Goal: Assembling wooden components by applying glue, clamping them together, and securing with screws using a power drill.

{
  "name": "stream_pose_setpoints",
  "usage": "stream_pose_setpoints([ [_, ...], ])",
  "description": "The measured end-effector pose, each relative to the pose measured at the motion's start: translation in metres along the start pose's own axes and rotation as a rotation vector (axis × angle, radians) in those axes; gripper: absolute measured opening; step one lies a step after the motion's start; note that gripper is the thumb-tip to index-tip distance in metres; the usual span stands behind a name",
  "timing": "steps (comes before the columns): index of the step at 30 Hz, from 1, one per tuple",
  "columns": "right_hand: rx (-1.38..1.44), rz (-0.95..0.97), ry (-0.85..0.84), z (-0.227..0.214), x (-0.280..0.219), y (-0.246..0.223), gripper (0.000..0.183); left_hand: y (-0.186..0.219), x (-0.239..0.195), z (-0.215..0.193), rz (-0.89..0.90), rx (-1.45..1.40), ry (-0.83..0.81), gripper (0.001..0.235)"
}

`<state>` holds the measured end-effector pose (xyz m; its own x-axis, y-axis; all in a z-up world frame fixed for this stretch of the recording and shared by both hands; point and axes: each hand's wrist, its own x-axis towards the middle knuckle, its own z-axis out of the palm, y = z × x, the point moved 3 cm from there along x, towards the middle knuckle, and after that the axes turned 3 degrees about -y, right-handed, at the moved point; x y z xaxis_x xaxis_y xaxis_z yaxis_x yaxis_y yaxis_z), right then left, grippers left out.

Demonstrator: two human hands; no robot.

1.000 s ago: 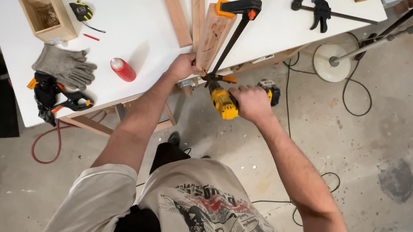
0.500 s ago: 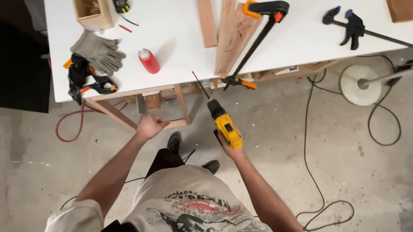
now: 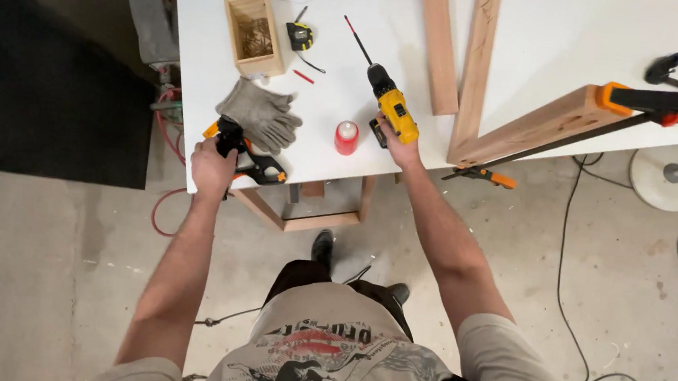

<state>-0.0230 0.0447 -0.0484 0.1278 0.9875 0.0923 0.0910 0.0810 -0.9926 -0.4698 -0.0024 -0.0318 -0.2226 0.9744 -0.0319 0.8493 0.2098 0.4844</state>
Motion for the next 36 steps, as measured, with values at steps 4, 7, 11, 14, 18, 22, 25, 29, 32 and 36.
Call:
stream_pose_setpoints([
  [4, -0.042, 0.01, -0.035, 0.02, 0.032, 0.0, 0.016, -0.017, 0.026, -0.001, -0.203, 0.085, -0.294, 0.079],
  [7, -0.036, -0.048, -0.001, 0.023, 0.037, 0.014, 0.023, -0.066, 0.036, 0.026, -0.117, 0.066, -0.219, 0.056],
  [11, -0.209, -0.16, 0.155, -0.007, -0.011, -0.01, 0.066, -0.081, 0.023, -0.017, -0.075, 0.104, 0.044, 0.042],
  [14, -0.225, -0.086, 0.415, -0.01, -0.107, 0.002, 0.026, -0.052, -0.016, -0.051, -0.019, 0.137, -0.218, 0.041],
  [18, -0.075, -0.242, -0.062, 0.052, -0.179, -0.094, 0.082, 0.095, -0.078, -0.018, 0.147, -0.072, -0.624, 0.051],
  [22, 0.024, -0.1, 0.078, 0.058, -0.218, -0.081, 0.099, 0.223, -0.126, 0.021, 0.132, -0.34, -0.954, 0.058],
  [25, -0.079, 0.035, 0.346, 0.013, -0.238, -0.065, 0.065, 0.28, -0.138, 0.037, 0.143, -0.36, -1.166, 0.079],
  [29, -0.136, 0.392, 0.529, -0.046, -0.249, -0.036, 0.055, 0.355, -0.119, 0.049, 0.58, -0.32, -0.99, 0.074],
  [32, -0.028, 0.597, 0.662, -0.094, -0.224, 0.02, 0.047, 0.44, -0.085, 0.034, 0.781, -0.476, -0.657, 0.066],
  [36, -0.187, 0.555, 0.959, -0.127, -0.167, 0.095, 0.032, 0.522, -0.082, 0.026, 0.865, -0.457, -0.812, 0.085],
])
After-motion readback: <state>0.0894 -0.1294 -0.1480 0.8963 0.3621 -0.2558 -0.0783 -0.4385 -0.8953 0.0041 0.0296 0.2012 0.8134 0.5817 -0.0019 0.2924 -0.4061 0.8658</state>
